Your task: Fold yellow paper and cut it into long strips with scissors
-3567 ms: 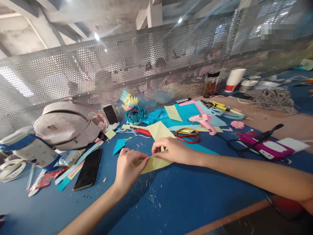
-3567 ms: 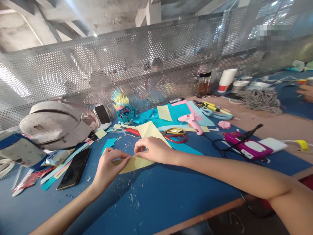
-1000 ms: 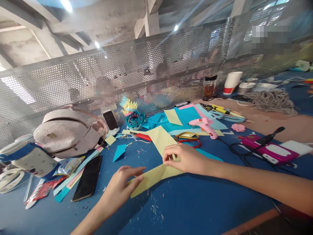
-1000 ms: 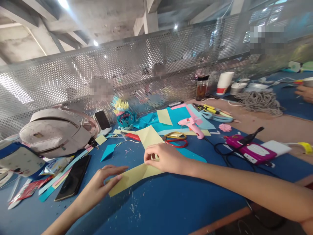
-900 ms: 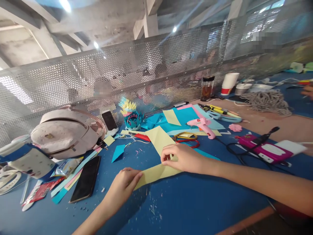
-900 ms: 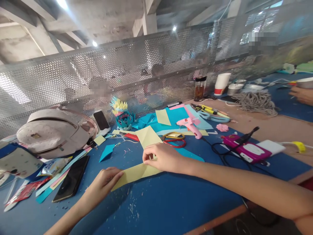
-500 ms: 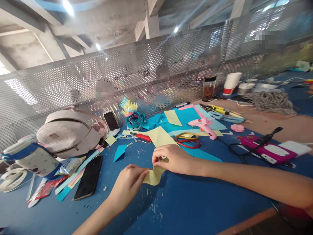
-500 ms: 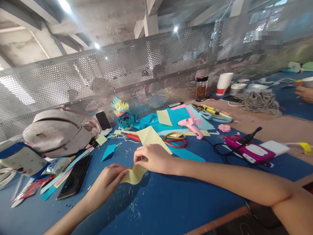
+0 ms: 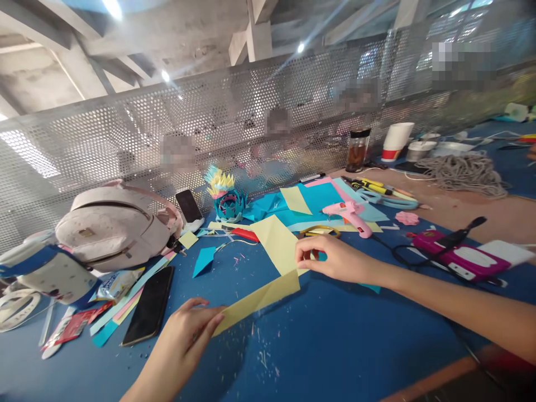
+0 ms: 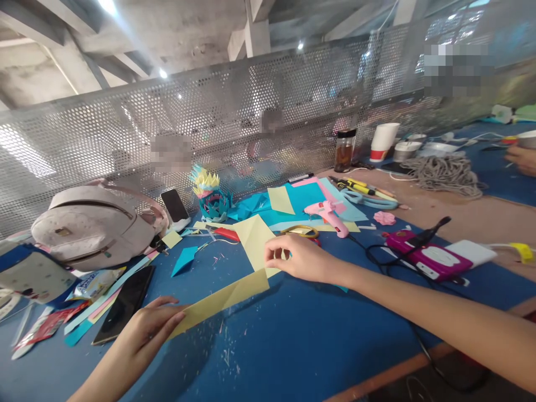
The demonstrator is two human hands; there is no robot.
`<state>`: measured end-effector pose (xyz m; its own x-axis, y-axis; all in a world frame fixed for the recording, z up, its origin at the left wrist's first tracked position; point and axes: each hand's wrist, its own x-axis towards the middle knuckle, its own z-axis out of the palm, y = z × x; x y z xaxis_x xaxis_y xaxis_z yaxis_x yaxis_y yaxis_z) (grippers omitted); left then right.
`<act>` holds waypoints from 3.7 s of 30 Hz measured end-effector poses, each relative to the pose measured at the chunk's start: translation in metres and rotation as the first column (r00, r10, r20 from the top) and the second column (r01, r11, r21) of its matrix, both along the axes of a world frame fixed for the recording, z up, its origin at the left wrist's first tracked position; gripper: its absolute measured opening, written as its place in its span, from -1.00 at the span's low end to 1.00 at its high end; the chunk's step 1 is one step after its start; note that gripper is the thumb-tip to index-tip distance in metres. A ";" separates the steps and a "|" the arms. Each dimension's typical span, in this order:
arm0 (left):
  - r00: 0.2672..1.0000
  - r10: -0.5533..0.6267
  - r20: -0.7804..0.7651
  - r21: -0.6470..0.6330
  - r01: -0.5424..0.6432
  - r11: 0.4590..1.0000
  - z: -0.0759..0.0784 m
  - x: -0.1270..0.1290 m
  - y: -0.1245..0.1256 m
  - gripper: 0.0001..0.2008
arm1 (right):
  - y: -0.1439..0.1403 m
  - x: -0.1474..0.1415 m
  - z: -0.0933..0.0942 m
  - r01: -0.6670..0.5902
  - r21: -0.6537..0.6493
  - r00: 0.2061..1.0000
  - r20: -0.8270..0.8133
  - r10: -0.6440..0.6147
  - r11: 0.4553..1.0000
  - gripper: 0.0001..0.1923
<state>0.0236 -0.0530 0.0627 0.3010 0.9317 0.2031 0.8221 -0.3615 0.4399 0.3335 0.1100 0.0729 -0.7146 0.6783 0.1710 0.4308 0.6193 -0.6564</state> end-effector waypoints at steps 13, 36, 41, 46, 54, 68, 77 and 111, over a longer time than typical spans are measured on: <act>0.998 -0.056 -0.019 -0.010 0.056 0.998 0.011 0.028 0.007 -0.58 | -0.037 -0.040 0.011 -0.227 0.285 0.968 -0.042 0.248 0.931 -0.91; 0.992 0.033 0.123 0.142 -0.050 0.989 0.011 0.026 0.017 -0.77 | -0.030 -0.023 0.006 -0.121 0.103 0.987 -0.097 0.131 0.987 -0.85; 0.993 0.080 0.091 0.012 -0.082 0.997 0.003 -0.006 0.001 -0.74 | -0.020 -0.003 0.003 -0.045 0.022 0.996 -0.082 0.047 0.999 -0.83; 0.951 0.244 0.188 -0.054 -0.238 0.970 0.007 -0.020 0.000 -0.71 | -0.014 0.002 0.002 -0.028 -0.007 0.998 -0.052 0.027 1.000 -0.80; 0.993 0.057 0.103 -0.118 -0.045 0.992 0.010 0.035 0.017 -0.68 | -0.031 -0.024 0.004 -0.197 -0.013 0.980 -0.024 0.197 0.980 -0.89; 0.990 0.009 0.139 -0.238 0.025 0.971 -0.006 0.076 0.034 -0.69 | -0.031 -0.033 -0.008 -0.215 0.005 0.977 0.012 0.215 0.977 -0.92; 0.987 0.018 0.163 -0.147 0.006 0.989 -0.012 0.059 0.027 -0.68 | -0.028 -0.020 -0.007 -0.159 0.002 0.987 -0.026 0.159 0.987 -0.92; 0.634 0.123 0.763 -0.571 0.573 0.588 0.007 0.019 0.008 -0.26 | -0.012 -0.023 0.008 -0.148 -0.156 0.978 -0.169 0.122 0.977 -0.82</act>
